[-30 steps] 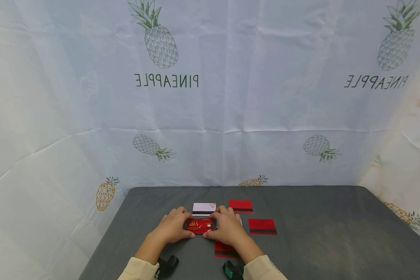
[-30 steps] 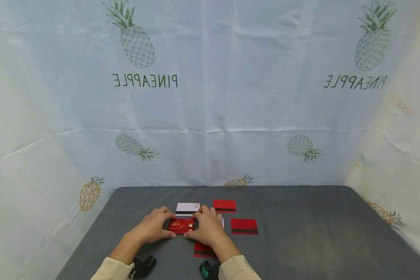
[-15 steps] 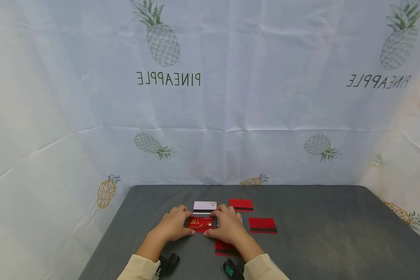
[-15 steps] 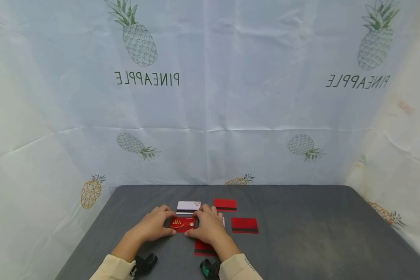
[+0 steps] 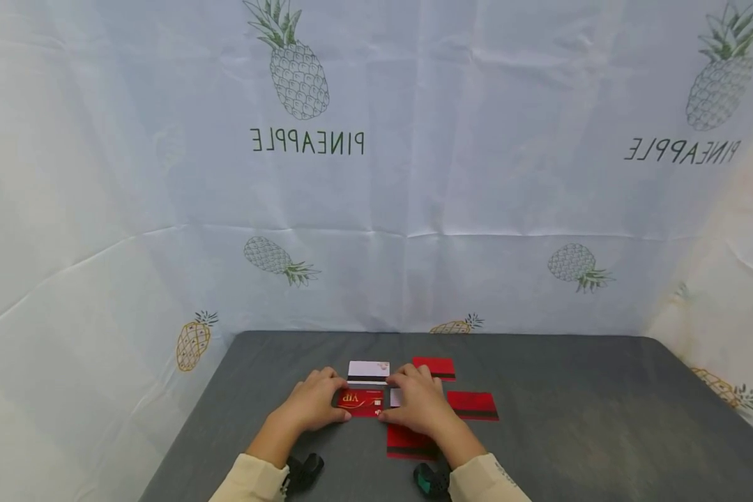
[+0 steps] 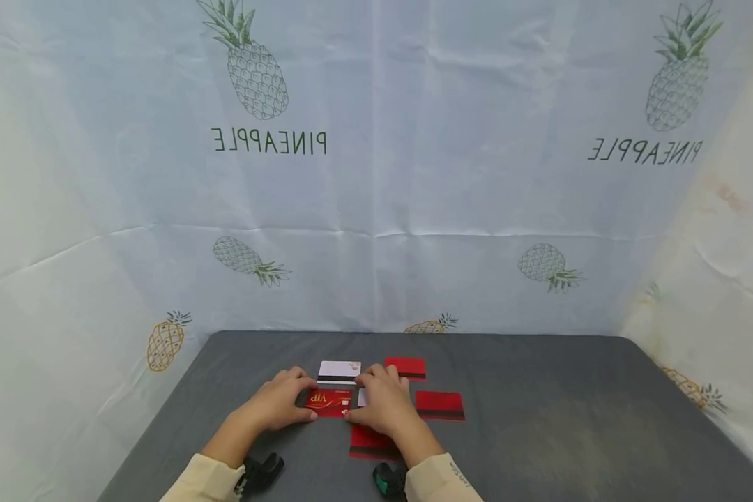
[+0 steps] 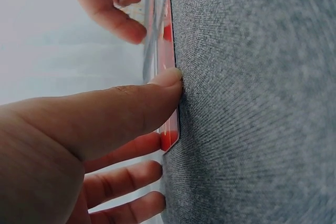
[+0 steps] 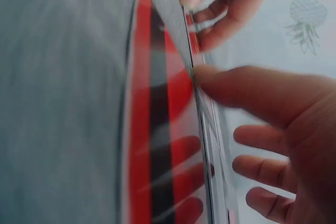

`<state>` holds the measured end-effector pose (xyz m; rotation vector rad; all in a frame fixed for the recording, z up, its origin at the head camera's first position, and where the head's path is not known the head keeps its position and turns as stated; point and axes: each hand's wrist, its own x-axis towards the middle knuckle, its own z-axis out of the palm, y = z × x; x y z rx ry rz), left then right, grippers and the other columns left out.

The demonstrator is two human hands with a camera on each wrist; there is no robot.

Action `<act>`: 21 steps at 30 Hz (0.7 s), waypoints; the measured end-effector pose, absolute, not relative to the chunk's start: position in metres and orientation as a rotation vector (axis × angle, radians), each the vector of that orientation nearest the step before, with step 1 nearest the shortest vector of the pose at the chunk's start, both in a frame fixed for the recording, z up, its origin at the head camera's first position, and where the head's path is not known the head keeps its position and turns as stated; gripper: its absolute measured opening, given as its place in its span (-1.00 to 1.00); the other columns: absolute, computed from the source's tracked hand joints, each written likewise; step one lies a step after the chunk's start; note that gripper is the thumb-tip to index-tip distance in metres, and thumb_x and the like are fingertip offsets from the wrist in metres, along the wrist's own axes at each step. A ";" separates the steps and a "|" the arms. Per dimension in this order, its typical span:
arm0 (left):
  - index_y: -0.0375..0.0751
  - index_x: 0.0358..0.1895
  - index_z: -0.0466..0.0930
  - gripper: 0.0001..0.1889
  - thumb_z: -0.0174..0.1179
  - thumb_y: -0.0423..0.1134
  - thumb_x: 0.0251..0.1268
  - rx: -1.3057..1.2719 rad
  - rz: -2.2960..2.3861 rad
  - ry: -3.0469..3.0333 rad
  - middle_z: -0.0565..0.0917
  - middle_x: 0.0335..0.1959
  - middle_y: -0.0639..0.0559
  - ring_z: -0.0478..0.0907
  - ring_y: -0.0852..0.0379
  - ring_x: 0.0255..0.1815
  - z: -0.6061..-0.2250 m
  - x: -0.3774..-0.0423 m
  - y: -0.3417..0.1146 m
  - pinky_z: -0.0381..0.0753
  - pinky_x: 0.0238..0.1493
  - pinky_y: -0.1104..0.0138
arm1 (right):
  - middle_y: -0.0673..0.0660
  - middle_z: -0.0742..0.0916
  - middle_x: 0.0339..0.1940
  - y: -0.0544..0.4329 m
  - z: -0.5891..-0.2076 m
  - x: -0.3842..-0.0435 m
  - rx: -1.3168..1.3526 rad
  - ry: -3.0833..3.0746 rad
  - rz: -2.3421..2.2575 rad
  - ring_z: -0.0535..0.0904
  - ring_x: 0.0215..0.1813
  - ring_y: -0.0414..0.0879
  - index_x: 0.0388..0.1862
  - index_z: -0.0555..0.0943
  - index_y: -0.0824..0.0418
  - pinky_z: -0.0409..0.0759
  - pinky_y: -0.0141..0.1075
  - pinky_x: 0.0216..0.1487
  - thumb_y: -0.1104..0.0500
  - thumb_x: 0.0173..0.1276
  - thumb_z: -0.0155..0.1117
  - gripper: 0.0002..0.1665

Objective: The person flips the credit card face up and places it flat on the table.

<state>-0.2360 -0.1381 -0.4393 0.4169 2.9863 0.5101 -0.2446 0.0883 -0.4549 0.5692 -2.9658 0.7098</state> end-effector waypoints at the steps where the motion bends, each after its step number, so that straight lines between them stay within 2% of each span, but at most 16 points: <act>1: -0.10 0.05 0.66 -0.47 0.51 0.01 -0.03 0.412 0.506 2.986 0.54 -0.02 -0.01 0.42 -0.03 0.03 -0.440 -0.236 -0.138 0.47 0.07 -0.09 | 0.02 0.61 0.06 0.091 -0.454 -0.245 0.561 -2.971 0.730 0.37 0.07 -0.06 0.10 0.66 0.03 0.34 -0.02 -0.06 -0.23 -0.03 0.54 -0.29; 7: -0.11 0.06 0.66 -0.47 0.50 0.00 -0.02 0.391 0.490 2.978 0.54 -0.01 -0.02 0.41 -0.03 0.04 -0.439 -0.235 -0.136 0.46 0.08 -0.09 | 0.04 0.61 0.04 0.116 -0.455 -0.244 0.522 -2.977 0.776 0.40 0.08 -0.03 0.07 0.68 0.07 0.38 0.06 -0.06 -0.14 0.00 0.54 -0.36; 15: -0.11 0.05 0.66 -0.47 0.50 0.00 -0.02 0.381 0.481 2.974 0.53 -0.01 -0.02 0.41 -0.03 0.04 -0.438 -0.235 -0.135 0.45 0.09 -0.11 | 0.01 0.60 -0.04 0.146 -0.457 -0.241 0.473 -2.985 0.743 0.39 -0.03 -0.06 0.07 0.70 0.12 0.42 -0.01 -0.08 -0.07 -0.03 0.58 -0.36; 21: -0.11 0.06 0.66 -0.47 0.50 -0.01 -0.01 0.375 0.497 2.966 0.53 -0.01 -0.02 0.41 -0.04 0.04 -0.437 -0.234 -0.136 0.44 0.10 -0.11 | 0.01 0.60 -0.02 0.158 -0.459 -0.240 0.498 -2.971 0.755 0.41 -0.02 -0.04 0.02 0.71 0.14 0.48 -0.05 -0.05 -0.07 -0.05 0.60 -0.38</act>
